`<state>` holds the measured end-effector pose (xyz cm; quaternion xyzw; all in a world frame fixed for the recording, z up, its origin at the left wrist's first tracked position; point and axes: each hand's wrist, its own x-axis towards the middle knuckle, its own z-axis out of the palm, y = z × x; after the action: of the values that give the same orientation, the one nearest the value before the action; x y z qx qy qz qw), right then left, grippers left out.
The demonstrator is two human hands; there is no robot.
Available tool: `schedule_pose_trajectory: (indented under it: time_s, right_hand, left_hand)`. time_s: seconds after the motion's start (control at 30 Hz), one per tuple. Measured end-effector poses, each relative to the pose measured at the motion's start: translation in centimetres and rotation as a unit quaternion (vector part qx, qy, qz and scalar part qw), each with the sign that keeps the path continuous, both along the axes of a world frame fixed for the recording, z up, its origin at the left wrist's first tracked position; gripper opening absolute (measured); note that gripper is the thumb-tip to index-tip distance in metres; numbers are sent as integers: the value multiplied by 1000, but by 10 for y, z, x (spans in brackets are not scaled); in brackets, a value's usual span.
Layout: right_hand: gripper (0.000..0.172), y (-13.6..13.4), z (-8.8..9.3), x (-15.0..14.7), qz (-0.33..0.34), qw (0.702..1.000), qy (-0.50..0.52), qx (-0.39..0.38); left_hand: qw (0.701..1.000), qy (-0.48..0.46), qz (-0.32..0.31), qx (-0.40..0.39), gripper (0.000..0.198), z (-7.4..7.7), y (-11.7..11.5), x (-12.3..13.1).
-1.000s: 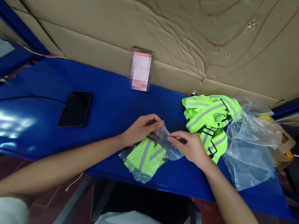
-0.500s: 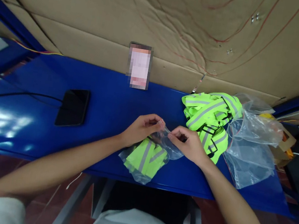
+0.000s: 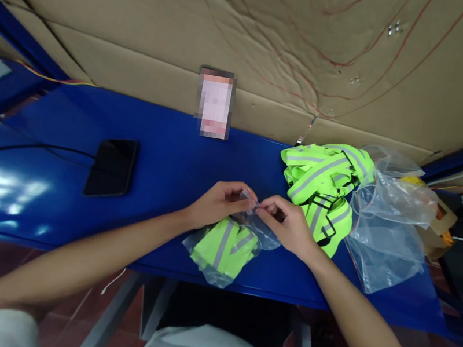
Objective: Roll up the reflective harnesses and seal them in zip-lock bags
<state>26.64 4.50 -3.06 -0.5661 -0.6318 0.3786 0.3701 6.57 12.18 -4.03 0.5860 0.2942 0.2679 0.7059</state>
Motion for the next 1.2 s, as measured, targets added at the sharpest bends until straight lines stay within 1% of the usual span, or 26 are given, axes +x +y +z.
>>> schedule_pose_trajectory:
  time_s: [0.1, 0.23, 0.4, 0.5, 0.57, 0.67, 0.8, 0.93, 1.03, 1.1, 1.2]
  right_hand:
    - [26, -1, -3, -1, -2, 1000, 0, 5]
    - [30, -4, -5, -4, -3, 1000, 7, -1]
    - [36, -3, -2, -4, -2, 999, 26, -20]
    - [37, -1, -2, -1, -5, 999, 34, -22]
    - [35, -1, -3, 0, -6, 999, 33, -14]
    - [32, -3, -5, -1, -8, 1000, 11, 3]
    - [32, -6, -5, -4, -10, 1000, -7, 14]
    - [31, -3, -2, -1, -23, 999, 16, 23]
    - [31, 1, 3, 7, -12, 999, 41, -10]
    - [34, 3, 5, 13, -23, 998, 52, -27]
    - [38, 4, 7, 16, -33, 995, 75, -53]
  left_hand:
    - [999, 24, -15, 36, 33, 0, 1, -1]
    - [997, 31, -14, 68, 31, 0, 2, -1]
    - [998, 25, -20, 51, 30, 2, 2, -3]
    - [998, 22, -43, 32, 32, 2, 4, -3]
    - [998, 19, -46, 29, 32, 0, 5, -3]
    - [999, 13, -31, 36, 29, -1, 3, -3]
    - [999, -2, -40, 35, 28, -2, -1, -2]
    - [1000, -14, -17, 17, 29, -1, -1, -1]
    - [999, -24, 19, 12, 30, 2, 5, -2]
    - [999, -31, 41, 10, 31, 5, 10, -4]
    - [999, -33, 43, -6, 34, 8, 17, -7]
